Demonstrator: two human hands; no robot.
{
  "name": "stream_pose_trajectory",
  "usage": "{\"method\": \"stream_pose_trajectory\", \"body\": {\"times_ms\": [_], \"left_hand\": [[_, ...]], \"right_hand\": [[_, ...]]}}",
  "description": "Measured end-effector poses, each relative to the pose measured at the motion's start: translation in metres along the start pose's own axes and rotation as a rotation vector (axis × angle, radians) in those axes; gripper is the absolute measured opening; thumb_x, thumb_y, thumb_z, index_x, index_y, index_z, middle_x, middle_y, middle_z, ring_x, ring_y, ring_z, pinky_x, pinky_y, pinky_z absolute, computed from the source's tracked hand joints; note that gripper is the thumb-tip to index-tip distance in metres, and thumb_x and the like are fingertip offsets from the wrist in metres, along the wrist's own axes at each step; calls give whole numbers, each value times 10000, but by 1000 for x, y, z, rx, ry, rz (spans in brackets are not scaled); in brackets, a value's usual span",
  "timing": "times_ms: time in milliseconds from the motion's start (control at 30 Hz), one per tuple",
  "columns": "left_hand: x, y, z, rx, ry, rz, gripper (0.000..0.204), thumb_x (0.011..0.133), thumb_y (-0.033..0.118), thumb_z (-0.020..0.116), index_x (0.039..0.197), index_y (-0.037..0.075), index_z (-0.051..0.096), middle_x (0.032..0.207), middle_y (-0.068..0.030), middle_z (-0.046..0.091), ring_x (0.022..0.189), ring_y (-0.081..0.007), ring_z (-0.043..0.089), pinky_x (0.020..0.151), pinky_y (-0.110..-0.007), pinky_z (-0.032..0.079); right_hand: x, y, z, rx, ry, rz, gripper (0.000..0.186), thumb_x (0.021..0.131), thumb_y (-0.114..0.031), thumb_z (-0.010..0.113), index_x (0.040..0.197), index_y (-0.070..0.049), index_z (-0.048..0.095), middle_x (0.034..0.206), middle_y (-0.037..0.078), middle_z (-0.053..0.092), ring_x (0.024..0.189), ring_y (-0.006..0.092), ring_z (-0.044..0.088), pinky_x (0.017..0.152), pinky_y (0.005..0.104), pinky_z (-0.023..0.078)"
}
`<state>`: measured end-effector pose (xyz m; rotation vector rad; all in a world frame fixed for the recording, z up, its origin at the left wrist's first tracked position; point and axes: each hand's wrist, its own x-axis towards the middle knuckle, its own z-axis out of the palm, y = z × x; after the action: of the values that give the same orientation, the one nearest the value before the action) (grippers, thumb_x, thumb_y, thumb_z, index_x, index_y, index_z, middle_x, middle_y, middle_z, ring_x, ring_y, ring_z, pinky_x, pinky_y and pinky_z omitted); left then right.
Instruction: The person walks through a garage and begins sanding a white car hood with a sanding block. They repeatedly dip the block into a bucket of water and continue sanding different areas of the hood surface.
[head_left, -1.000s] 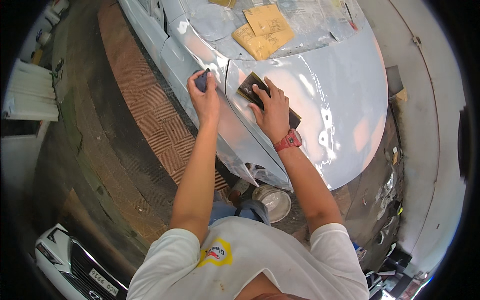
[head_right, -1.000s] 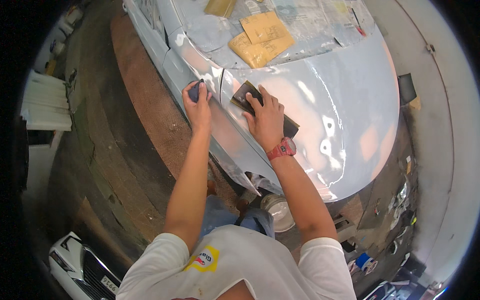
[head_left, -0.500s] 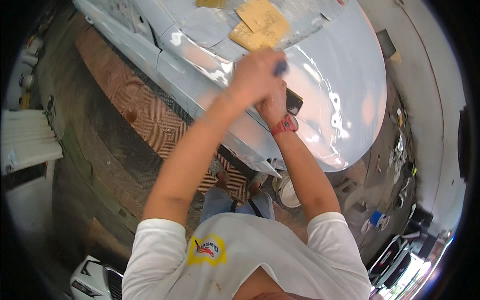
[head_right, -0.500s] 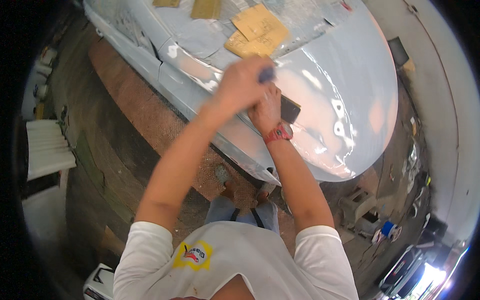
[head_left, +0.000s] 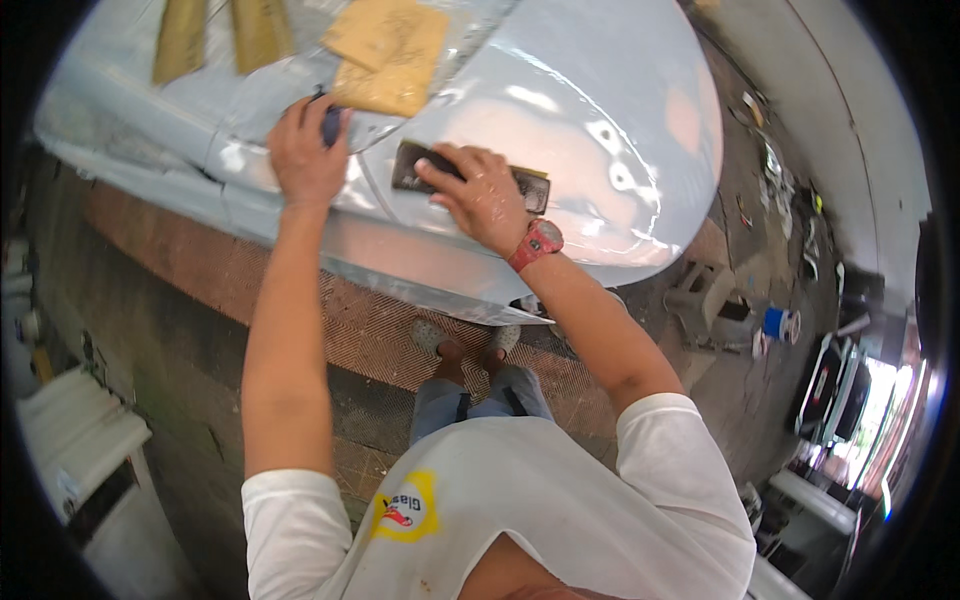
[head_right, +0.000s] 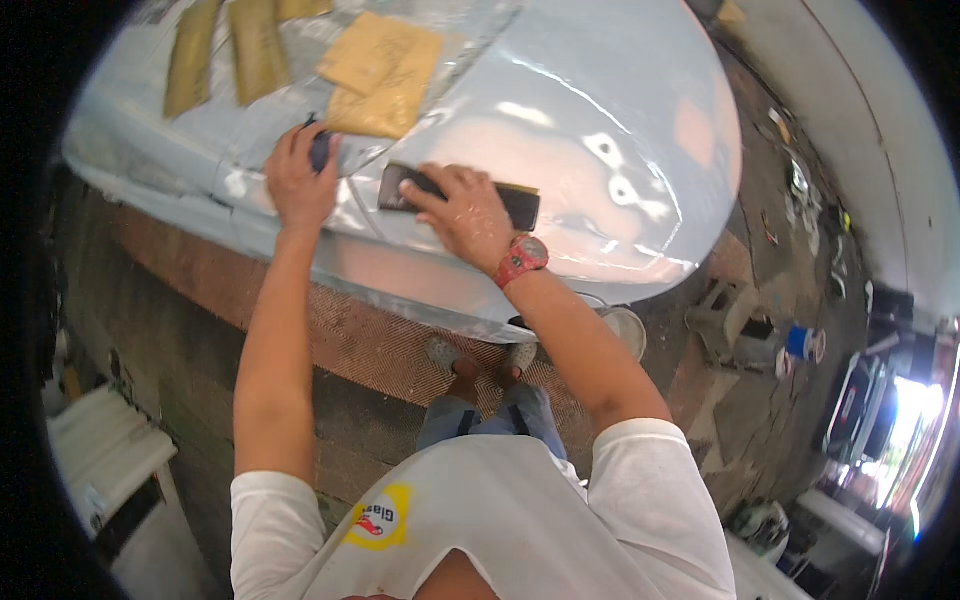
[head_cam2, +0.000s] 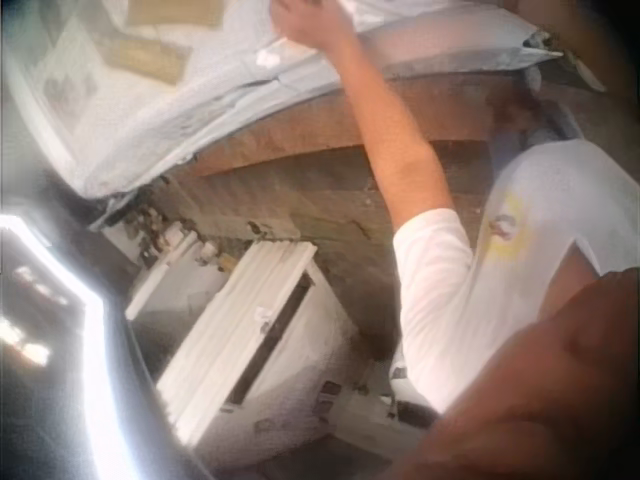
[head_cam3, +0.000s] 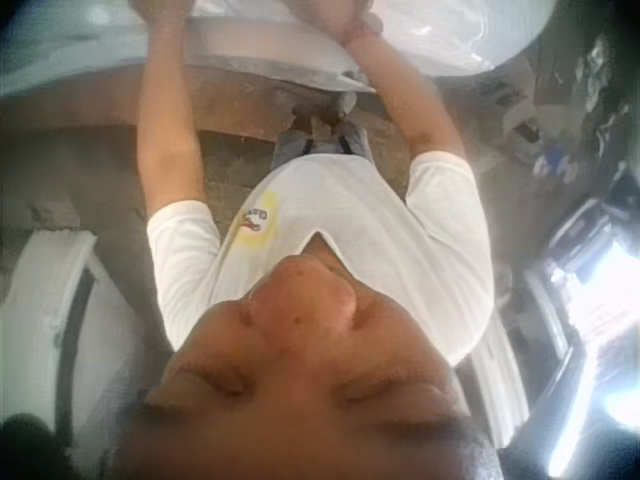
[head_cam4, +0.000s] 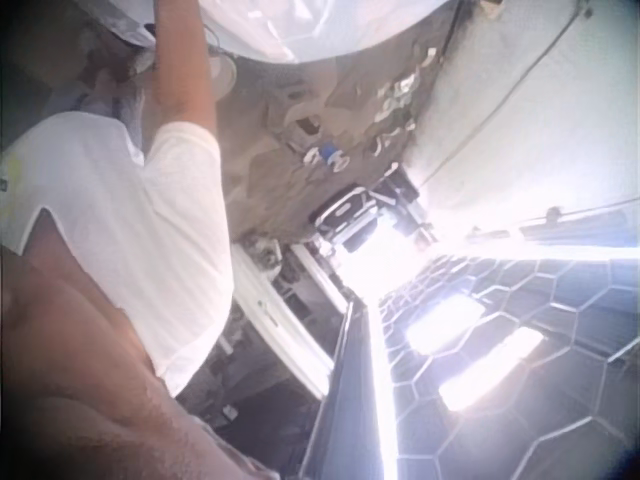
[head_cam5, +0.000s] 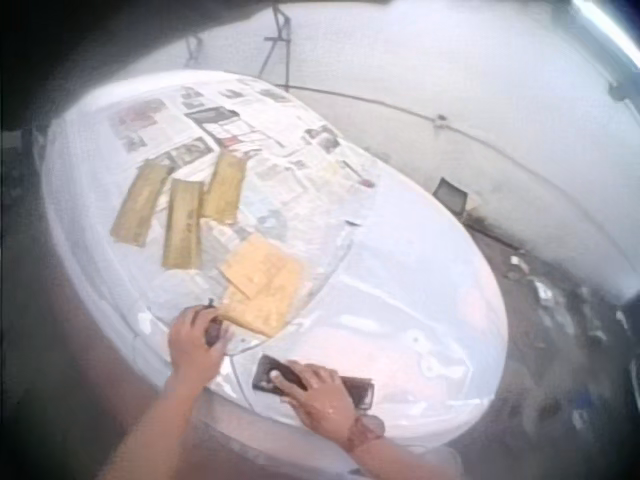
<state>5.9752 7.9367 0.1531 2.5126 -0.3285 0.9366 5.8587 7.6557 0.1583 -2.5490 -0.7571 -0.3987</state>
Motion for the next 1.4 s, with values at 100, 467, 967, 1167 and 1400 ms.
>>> {"method": "stream_pose_trajectory", "body": {"times_ms": [100,467,967,1167,1400], "left_hand": [[-6,2,-12,147,3,-19,300,1000,358,795,1242,185,757,1241,-65,743,1175,-313,698,1071,-494,472],[1,8,-1,230,-46,-84,280,1013,405,768,1219,216,765,1226,-39,745,1147,-272,694,1092,-465,440],[-8,9,9,146,116,-172,303,994,383,794,1200,166,745,1177,-42,751,1168,-269,690,1126,-454,421],[-13,11,2,148,140,-181,313,992,393,793,1200,162,758,1191,-55,755,1173,-289,696,1116,-465,433],[-12,9,11,124,163,-201,321,990,422,788,1182,168,758,1186,-41,750,1162,-272,689,1165,-466,399]], "right_hand": [[-67,16,-29,-133,-94,-39,598,893,-214,859,1470,-234,701,1556,98,633,1246,346,624,1047,532,496],[12,26,-9,-36,-88,-44,647,947,-266,830,1562,-274,629,1588,74,610,1215,302,642,999,471,540],[19,18,-8,51,-28,-112,568,960,-251,803,1511,-253,662,1481,119,635,1164,347,620,1007,492,528],[-81,62,-57,-93,-157,-114,758,857,-212,880,1568,-300,632,1528,112,626,1157,343,619,1001,493,526],[39,6,2,6,-26,-158,532,962,-238,788,1479,-242,665,1472,118,627,1144,358,614,961,503,510]]}}
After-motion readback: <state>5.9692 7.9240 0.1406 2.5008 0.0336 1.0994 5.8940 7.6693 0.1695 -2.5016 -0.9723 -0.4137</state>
